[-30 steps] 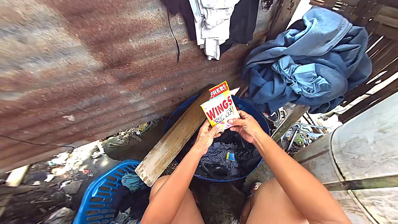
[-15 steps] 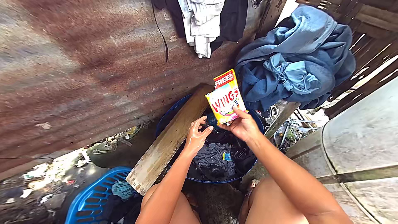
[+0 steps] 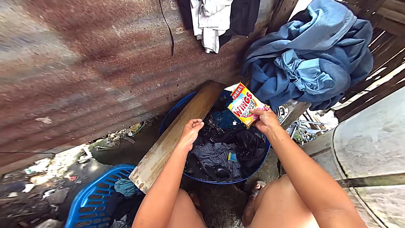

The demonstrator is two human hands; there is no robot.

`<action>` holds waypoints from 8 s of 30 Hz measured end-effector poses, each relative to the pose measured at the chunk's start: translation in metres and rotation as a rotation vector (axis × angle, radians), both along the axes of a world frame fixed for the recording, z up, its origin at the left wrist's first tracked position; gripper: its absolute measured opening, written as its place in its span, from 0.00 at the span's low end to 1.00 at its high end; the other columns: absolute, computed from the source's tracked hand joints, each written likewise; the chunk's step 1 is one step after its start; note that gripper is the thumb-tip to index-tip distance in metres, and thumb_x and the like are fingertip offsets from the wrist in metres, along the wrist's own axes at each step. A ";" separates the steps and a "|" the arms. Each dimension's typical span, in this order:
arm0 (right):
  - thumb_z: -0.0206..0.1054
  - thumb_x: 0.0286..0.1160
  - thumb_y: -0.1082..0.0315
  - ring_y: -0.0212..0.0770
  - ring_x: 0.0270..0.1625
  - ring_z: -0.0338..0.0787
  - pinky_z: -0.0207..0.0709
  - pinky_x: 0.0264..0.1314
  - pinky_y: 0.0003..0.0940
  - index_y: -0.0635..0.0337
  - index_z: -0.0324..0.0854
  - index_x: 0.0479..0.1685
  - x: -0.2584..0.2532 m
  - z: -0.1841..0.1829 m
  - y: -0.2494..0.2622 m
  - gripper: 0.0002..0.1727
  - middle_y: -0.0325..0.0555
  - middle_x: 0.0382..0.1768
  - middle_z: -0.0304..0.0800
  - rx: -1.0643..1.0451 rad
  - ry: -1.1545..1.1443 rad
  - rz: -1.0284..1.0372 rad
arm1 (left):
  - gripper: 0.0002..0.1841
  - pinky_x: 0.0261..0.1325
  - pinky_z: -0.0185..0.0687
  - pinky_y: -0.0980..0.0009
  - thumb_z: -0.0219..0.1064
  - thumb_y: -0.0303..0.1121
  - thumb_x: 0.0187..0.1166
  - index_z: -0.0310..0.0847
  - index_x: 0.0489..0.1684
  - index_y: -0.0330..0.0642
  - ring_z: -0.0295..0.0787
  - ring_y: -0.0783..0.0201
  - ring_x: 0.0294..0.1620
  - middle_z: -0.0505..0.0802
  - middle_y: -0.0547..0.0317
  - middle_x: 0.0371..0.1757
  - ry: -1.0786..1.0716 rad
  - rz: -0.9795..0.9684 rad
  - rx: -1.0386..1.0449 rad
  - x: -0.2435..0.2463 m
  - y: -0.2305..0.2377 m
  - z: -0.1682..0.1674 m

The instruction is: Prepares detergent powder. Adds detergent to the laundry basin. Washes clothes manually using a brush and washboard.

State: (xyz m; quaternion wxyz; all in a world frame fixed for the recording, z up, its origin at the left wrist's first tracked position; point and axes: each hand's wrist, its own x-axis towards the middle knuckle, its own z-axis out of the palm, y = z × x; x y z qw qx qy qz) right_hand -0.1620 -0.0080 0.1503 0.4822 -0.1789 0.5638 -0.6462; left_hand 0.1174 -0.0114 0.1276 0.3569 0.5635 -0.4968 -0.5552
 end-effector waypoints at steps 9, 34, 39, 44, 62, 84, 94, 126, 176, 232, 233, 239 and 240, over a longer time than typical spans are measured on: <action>0.73 0.68 0.84 0.43 0.42 0.89 0.88 0.42 0.42 0.60 0.72 0.70 -0.007 -0.005 -0.008 0.29 0.52 0.49 0.85 -0.002 0.175 -0.051 | 0.16 0.66 0.70 0.54 0.61 0.34 0.90 0.75 0.70 0.38 0.77 0.56 0.64 0.84 0.47 0.65 -0.018 0.020 0.005 0.002 -0.005 -0.002; 0.70 0.70 0.83 0.37 0.40 0.90 0.89 0.40 0.38 0.55 0.71 0.65 -0.084 0.012 0.082 0.26 0.44 0.45 0.86 0.043 0.273 -0.057 | 0.16 0.73 0.68 0.50 0.60 0.34 0.90 0.75 0.69 0.36 0.75 0.55 0.70 0.83 0.46 0.68 -0.026 0.025 -0.028 0.010 -0.012 -0.002; 0.69 0.72 0.83 0.35 0.38 0.92 0.90 0.39 0.34 0.54 0.73 0.60 -0.091 0.009 0.117 0.21 0.41 0.42 0.88 0.097 0.289 -0.034 | 0.15 0.68 0.69 0.55 0.60 0.32 0.90 0.76 0.68 0.35 0.76 0.57 0.65 0.84 0.46 0.65 -0.032 0.036 -0.041 0.010 -0.017 -0.005; 0.68 0.71 0.86 0.36 0.36 0.94 0.92 0.37 0.35 0.56 0.76 0.57 -0.073 0.008 0.125 0.20 0.43 0.39 0.91 0.089 0.258 0.046 | 0.25 0.80 0.61 0.35 0.69 0.37 0.83 0.76 0.75 0.34 0.68 0.33 0.81 0.79 0.31 0.76 -0.390 -0.013 -0.142 0.040 -0.031 -0.013; 0.71 0.66 0.88 0.40 0.40 0.94 0.91 0.40 0.37 0.60 0.75 0.60 0.066 0.024 0.043 0.24 0.48 0.44 0.91 -0.013 0.177 0.405 | 0.68 0.79 0.25 0.13 0.92 0.50 0.50 0.44 0.97 0.52 0.28 0.23 0.93 0.41 0.34 0.96 -0.842 -0.170 0.166 0.098 -0.026 -0.069; 0.73 0.64 0.87 0.43 0.42 0.90 0.88 0.42 0.40 0.64 0.75 0.67 0.106 -0.012 -0.052 0.28 0.55 0.49 0.87 -0.018 0.257 0.294 | 0.27 0.64 0.73 0.27 0.62 0.26 0.78 0.78 0.80 0.55 0.83 0.32 0.70 0.89 0.36 0.67 -0.961 -0.078 0.049 0.116 -0.058 -0.036; 0.73 0.63 0.86 0.43 0.44 0.89 0.87 0.45 0.40 0.66 0.75 0.68 0.110 -0.001 -0.091 0.29 0.56 0.51 0.86 -0.074 0.333 0.256 | 0.24 0.63 0.73 0.29 0.61 0.27 0.80 0.81 0.75 0.54 0.84 0.34 0.68 0.90 0.37 0.64 -0.948 -0.047 0.088 0.116 -0.062 -0.029; 0.73 0.64 0.85 0.36 0.41 0.88 0.86 0.42 0.36 0.61 0.74 0.67 -0.076 0.020 0.020 0.29 0.47 0.47 0.85 0.051 0.530 -0.069 | 0.25 0.65 0.70 0.26 0.60 0.26 0.81 0.81 0.77 0.56 0.81 0.32 0.71 0.88 0.35 0.67 -0.963 -0.048 0.059 0.113 -0.060 -0.035; 0.74 0.60 0.87 0.40 0.41 0.90 0.86 0.46 0.38 0.69 0.81 0.59 0.164 -0.011 -0.030 0.23 0.54 0.44 0.89 -0.126 0.437 0.546 | 0.25 0.67 0.71 0.28 0.59 0.27 0.81 0.80 0.77 0.58 0.81 0.35 0.73 0.88 0.40 0.69 -0.912 -0.043 0.074 0.115 -0.059 -0.032; 0.74 0.63 0.85 0.35 0.40 0.86 0.85 0.43 0.35 0.66 0.74 0.68 -0.100 0.007 0.045 0.30 0.51 0.49 0.84 0.121 0.668 -0.026 | 0.26 0.64 0.69 0.25 0.63 0.26 0.78 0.80 0.77 0.57 0.81 0.30 0.70 0.89 0.35 0.66 -0.963 -0.057 0.066 0.112 -0.061 -0.040; 0.74 0.61 0.85 0.36 0.40 0.86 0.85 0.43 0.35 0.66 0.75 0.68 -0.093 0.010 0.035 0.30 0.51 0.49 0.84 0.091 0.680 -0.013 | 0.26 0.64 0.69 0.25 0.63 0.26 0.78 0.80 0.77 0.56 0.81 0.30 0.70 0.88 0.35 0.66 -0.961 -0.054 0.066 0.112 -0.060 -0.040; 0.76 0.57 0.85 0.42 0.45 0.90 0.88 0.49 0.42 0.68 0.78 0.64 -0.036 0.009 -0.031 0.29 0.56 0.51 0.88 -0.046 0.670 0.055 | 0.25 0.65 0.69 0.25 0.63 0.25 0.79 0.80 0.77 0.53 0.81 0.29 0.70 0.88 0.32 0.66 -0.945 -0.032 0.064 0.108 -0.058 -0.035; 0.76 0.56 0.85 0.45 0.47 0.90 0.87 0.50 0.44 0.68 0.78 0.64 -0.025 0.006 -0.043 0.29 0.58 0.52 0.88 -0.062 0.666 0.063 | 0.25 0.65 0.69 0.25 0.62 0.25 0.79 0.80 0.77 0.54 0.81 0.29 0.70 0.88 0.32 0.66 -0.953 -0.035 0.070 0.109 -0.058 -0.034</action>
